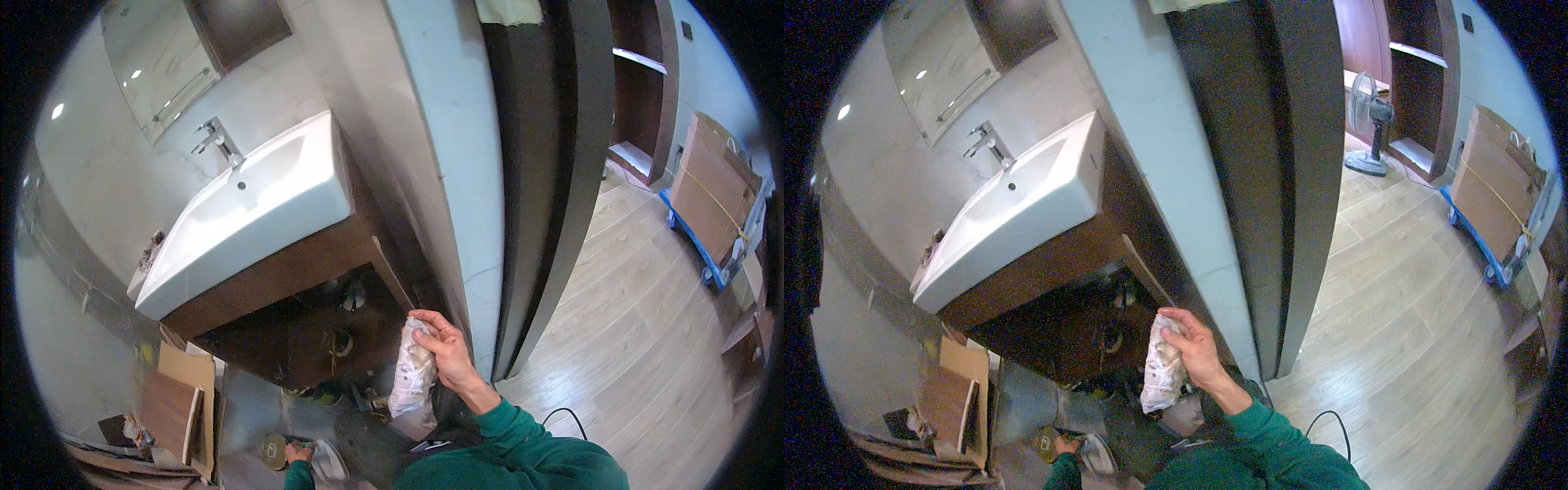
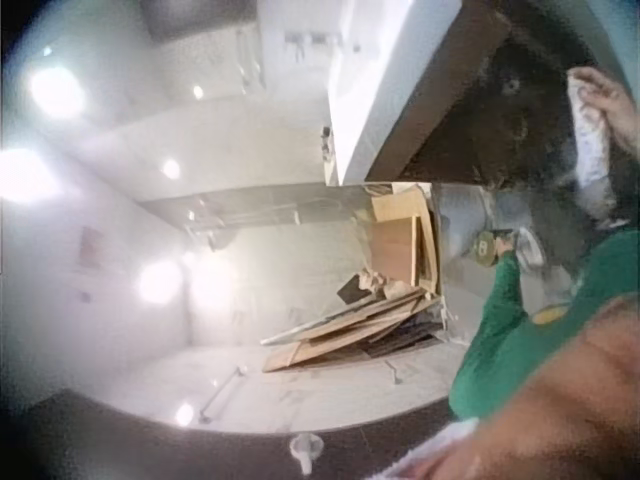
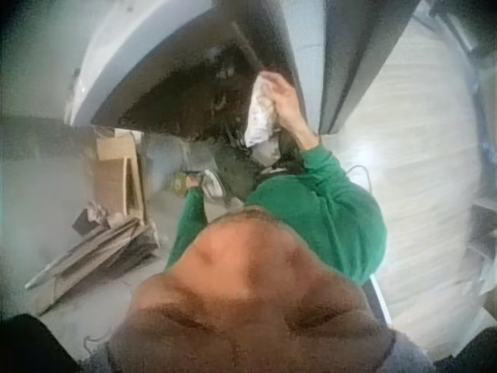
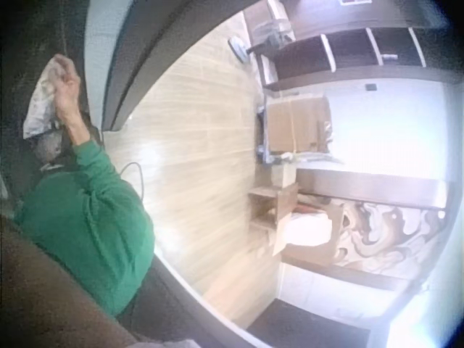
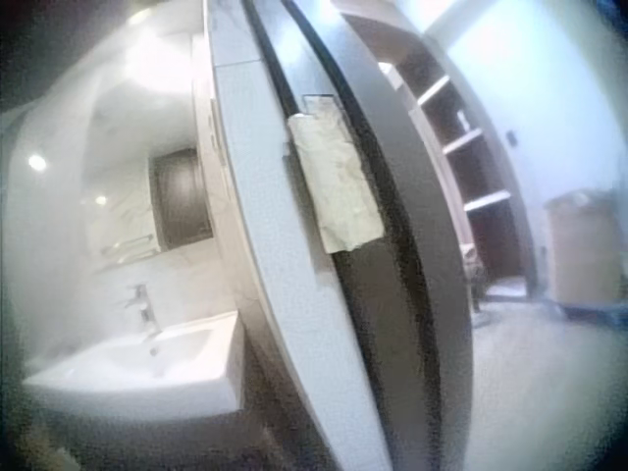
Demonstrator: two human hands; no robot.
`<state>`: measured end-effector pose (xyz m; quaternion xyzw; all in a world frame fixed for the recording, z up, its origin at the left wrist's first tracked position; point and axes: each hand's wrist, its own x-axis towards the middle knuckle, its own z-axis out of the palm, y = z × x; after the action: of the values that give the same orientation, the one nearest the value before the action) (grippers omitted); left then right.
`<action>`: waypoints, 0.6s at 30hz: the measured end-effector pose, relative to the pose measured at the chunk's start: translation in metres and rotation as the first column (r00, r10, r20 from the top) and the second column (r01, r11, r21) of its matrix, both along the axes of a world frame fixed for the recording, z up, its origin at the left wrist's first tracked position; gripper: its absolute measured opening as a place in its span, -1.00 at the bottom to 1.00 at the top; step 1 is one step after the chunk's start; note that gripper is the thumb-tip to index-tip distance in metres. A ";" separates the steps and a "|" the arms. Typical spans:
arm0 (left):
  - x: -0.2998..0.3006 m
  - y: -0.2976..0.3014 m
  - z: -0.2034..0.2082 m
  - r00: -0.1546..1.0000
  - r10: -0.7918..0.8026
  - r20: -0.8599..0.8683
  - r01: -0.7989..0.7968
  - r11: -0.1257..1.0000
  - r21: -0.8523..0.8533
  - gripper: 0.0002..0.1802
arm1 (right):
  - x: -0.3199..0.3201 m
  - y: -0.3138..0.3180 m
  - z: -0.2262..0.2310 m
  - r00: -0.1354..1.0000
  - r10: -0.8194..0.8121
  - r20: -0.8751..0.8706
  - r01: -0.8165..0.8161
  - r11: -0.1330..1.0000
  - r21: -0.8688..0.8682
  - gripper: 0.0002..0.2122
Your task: The person repeatedly wipes the edge of a white bathroom sink with a cloth. They periodically dip the cloth into a small container on the floor to apply liquid, then continue wiping the same area around the sink rim.
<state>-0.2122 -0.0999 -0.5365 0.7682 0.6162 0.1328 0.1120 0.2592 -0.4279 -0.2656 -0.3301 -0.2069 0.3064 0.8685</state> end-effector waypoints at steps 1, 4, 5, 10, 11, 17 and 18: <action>0.008 -0.004 0.012 0.998 -0.015 -0.054 0.015 1.000 -0.018 -0.47 | 0.000 -0.001 0.002 1.000 0.011 -0.020 -0.011 1.000 0.018 -0.64; 0.061 -0.023 0.074 0.994 -0.075 -0.084 0.080 0.995 0.055 -0.42 | -0.001 -0.003 0.011 1.000 0.024 -0.016 -0.024 0.999 0.039 -0.63; 0.088 -0.035 0.103 0.995 -0.085 -0.053 0.091 0.987 0.129 -0.40 | -0.001 -0.003 0.013 1.000 0.009 0.005 -0.009 1.000 0.030 -0.64; 0.229 -0.146 0.263 0.662 -0.421 0.620 0.561 0.827 -0.037 -0.51 | 0.000 -0.002 0.015 0.996 -0.002 0.084 -0.008 0.993 0.122 -0.66; 0.253 -0.171 0.288 0.521 -0.528 0.671 0.683 0.729 0.043 -0.52 | 0.000 0.000 0.015 0.996 -0.007 0.093 -0.007 0.989 0.150 -0.66; 0.332 -0.236 0.365 0.385 -0.714 0.585 0.859 0.509 0.057 -0.58 | -0.010 0.011 0.018 0.993 -0.045 0.106 0.016 0.966 0.257 -0.63; 0.336 -0.234 0.374 0.387 -0.649 0.655 0.851 0.525 0.018 -0.59 | -0.011 0.014 0.023 0.995 -0.074 0.074 0.056 0.974 0.219 -0.63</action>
<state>0.1239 -0.3334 -0.1628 0.8509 0.1373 0.1940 0.4685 0.2482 -0.4141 -0.2427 -0.2524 -0.2635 0.2399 0.8996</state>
